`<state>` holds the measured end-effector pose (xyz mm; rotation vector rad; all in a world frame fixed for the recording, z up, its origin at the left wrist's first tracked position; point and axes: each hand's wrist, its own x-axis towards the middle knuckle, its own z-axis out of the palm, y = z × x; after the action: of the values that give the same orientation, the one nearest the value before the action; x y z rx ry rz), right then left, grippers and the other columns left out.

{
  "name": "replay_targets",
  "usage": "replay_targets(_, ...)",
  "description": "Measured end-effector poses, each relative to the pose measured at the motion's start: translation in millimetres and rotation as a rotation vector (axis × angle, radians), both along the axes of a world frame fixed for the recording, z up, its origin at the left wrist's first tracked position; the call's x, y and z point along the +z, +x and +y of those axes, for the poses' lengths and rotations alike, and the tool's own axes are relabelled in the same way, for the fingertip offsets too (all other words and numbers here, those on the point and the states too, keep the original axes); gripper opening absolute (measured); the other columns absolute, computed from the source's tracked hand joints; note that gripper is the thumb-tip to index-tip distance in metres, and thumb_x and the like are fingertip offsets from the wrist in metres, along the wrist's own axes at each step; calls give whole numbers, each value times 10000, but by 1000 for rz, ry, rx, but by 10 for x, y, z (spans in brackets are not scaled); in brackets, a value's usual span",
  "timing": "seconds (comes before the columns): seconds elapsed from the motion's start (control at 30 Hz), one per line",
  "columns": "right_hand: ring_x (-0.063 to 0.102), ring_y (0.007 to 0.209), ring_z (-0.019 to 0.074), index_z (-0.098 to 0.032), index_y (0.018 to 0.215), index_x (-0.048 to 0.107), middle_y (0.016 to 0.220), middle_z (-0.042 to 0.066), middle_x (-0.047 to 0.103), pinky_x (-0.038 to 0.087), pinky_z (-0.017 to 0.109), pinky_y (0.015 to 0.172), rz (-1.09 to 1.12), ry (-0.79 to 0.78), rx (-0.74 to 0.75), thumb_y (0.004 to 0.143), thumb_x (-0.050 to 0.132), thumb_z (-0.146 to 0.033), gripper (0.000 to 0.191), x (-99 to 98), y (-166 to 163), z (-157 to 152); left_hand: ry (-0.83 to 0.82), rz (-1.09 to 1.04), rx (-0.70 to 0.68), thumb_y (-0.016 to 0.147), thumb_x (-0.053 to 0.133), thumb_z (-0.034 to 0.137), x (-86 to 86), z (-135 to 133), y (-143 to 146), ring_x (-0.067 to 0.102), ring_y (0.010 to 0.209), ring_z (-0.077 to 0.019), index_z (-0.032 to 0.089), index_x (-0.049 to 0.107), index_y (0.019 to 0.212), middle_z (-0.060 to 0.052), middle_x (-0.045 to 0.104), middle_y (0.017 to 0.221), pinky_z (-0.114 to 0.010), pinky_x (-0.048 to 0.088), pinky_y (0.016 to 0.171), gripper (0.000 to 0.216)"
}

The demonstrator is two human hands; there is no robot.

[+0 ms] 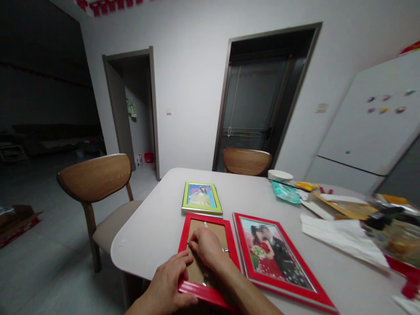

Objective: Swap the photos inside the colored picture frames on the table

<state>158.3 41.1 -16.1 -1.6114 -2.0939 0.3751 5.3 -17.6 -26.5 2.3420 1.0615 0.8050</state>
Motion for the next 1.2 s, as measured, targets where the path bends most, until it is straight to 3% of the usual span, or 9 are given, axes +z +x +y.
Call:
replay_targets(0.2,532,610,127,-168,666,607,669,46,631,326,214,541,-16,17,-98,704,464,-221,157,-19,8,36,-24,-5,9,436,774,231,-26,5,7,469,1038,-243,177,540,695,-62,566,1063,-321,378,870,353)
replay_targets(0.53,545,611,124,-158,645,635,652,34,638,368,209,563,59,6,-17,685,475,-227,179,65,-48,-30,-42,-20,19,408,789,210,-1,-2,11,460,1067,-260,163,578,718,-95,560,1109,-328,374,890,378)
replay_targets(0.67,573,767,161,-137,905,613,878,87,640,422,253,675,222,46,-64,742,405,-308,314,150,207,-160,-72,-12,29,387,794,176,20,-12,-14,472,1058,-260,166,578,701,-81,598,1044,-309,390,873,380)
replay_targets(0.8,550,888,207,-157,913,611,968,101,612,395,340,813,317,104,-233,701,455,-357,330,149,649,-392,-70,-43,23,475,763,233,91,-46,-81,465,1066,-250,168,565,747,-93,585,1053,-311,384,878,342)
replay_targets(0.93,548,934,235,-136,1024,566,1022,134,598,408,366,820,577,-57,-401,623,532,-396,479,114,773,-666,-75,-89,47,546,714,212,237,-89,-126,459,1069,-247,184,531,701,-75,580,1046,-318,389,865,242)
replay_targets(1.1,613,811,229,-171,1223,387,985,114,628,476,356,693,1093,-383,-350,639,543,-362,634,287,480,-884,-80,-126,75,577,677,203,326,-140,-141,460,1065,-256,188,519,704,-74,594,1009,-338,384,874,203)
replay_targets(1.2,620,795,213,-214,1286,263,988,85,631,483,339,683,1243,-426,-306,654,533,-311,694,512,411,-939,-126,-150,80,603,643,204,317,-174,-127,465,1062,-261,184,532,739,-90,570,1074,-359,376,890,176)
